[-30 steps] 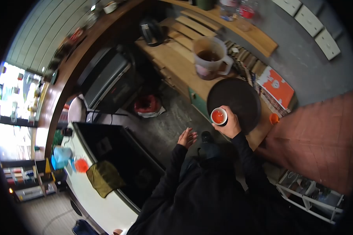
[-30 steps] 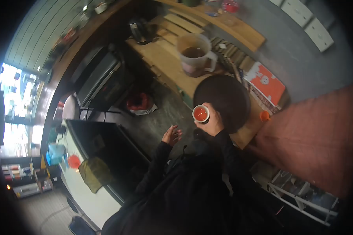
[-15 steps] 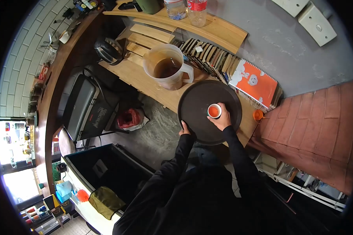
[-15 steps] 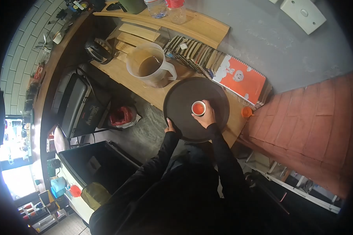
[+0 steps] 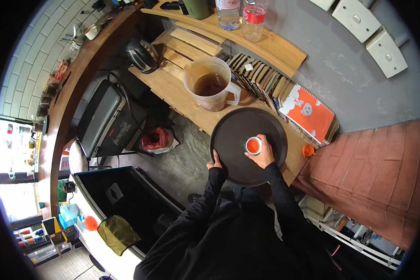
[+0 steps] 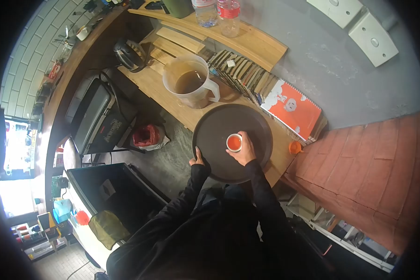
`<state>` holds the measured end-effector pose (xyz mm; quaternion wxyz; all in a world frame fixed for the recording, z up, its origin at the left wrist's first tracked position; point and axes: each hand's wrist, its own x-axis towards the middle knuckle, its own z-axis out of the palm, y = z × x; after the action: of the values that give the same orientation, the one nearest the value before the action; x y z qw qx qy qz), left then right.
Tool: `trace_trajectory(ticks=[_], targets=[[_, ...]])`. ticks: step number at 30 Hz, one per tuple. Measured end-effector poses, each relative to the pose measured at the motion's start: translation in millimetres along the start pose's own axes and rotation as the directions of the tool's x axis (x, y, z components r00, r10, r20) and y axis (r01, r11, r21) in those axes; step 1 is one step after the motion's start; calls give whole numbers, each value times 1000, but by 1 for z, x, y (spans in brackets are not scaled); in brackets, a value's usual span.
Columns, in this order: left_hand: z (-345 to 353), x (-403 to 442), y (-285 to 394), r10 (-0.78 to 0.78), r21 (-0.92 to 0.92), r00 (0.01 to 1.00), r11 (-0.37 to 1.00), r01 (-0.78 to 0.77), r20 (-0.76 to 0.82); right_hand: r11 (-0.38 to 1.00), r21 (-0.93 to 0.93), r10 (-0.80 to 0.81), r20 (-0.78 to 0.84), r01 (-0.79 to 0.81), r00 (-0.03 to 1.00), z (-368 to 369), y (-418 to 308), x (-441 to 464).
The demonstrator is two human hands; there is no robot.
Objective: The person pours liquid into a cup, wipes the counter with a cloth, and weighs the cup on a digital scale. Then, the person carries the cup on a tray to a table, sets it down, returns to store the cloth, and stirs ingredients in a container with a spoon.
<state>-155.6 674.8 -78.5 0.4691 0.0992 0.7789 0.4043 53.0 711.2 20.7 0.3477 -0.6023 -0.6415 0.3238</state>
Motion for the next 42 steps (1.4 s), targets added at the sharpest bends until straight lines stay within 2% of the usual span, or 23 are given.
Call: trace_trajectory(ticks=[1,3,4,7,9,10,11,15,18,20,21,22,24,25,26,27,30,33,35,37,39,40,42], targets=[[-10,0,0,-35,-4,997,999,36,69,1000,23,0,47,-1,999,-2,-5,-3],[-35,21,-47,182,54,973,980,-192,143,999,33,3,109,-6,994,-4,-16,-9],[-52,34,-71,412,272,883,844,-462,223,999,45,-31,128,25,991,-5,-21,-13],[-64,-5,-28,302,89,949,947,-310,88,992,70,-114,203,101,973,-15,-37,-21],[-82,-27,-5,-28,-110,999,994,24,-29,985,134,-147,317,109,937,-35,-55,-21],[-87,-42,2,-25,-200,997,980,10,-73,979,153,-177,340,131,924,-43,-49,-20],[-95,-44,-3,-28,-214,995,977,7,-95,970,244,-80,361,-11,929,-56,-59,-18],[-143,-56,-29,-64,-234,977,972,15,-202,973,68,-230,165,222,959,-72,-51,5],[-163,-83,-22,-57,-398,954,915,-68,-295,963,48,-268,246,264,932,-55,-49,17],[-181,-91,-33,-57,-427,942,899,-96,-332,954,68,-299,319,293,899,-33,-53,16],[-191,-94,-40,-48,-440,935,890,-119,-351,956,271,-214,380,113,900,-19,-57,12],[-199,-98,-48,-59,-464,921,875,-138,-385,895,438,-142,466,-88,873,-6,-62,9],[-217,-107,-68,-57,-396,905,909,-127,-421,851,522,-259,514,-59,818,21,-70,6],[-225,-116,-74,-75,-428,881,891,-151,-467,802,594,-330,530,-64,781,33,-75,3],[-231,-128,-76,-35,-382,858,904,-191,-513,851,519,-382,508,79,772,43,-82,-2],[-240,-143,-78,2,-333,832,916,-224,-555,839,537,-425,540,92,727,53,-92,-9],[-265,-195,-89,-68,-368,785,906,-211,-616,815,580,-402,579,-12,709,75,-119,-38],[-285,-240,-127,-145,-424,736,882,-207,-661,797,604,-496,634,21,593,90,-137,-70],[-288,-275,-155,-139,-422,675,864,-276,-725,789,614,-523,668,6,529,89,-156,-103],[-291,-310,-186,-178,-467,635,823,-322,-752,781,611,-589,655,126,475,88,-166,-131],[-291,-351,-208,-169,-425,546,819,-385,-821,766,627,-625,674,141,394,84,-177,-165],[-289,-368,-220,-165,-398,474,800,-449,-865,765,638,-623,695,93,359,82,-180,-183],[-289,-408,-255,-182,-376,428,820,-431,-885,755,653,-638,714,56,286,83,-179,-216]])
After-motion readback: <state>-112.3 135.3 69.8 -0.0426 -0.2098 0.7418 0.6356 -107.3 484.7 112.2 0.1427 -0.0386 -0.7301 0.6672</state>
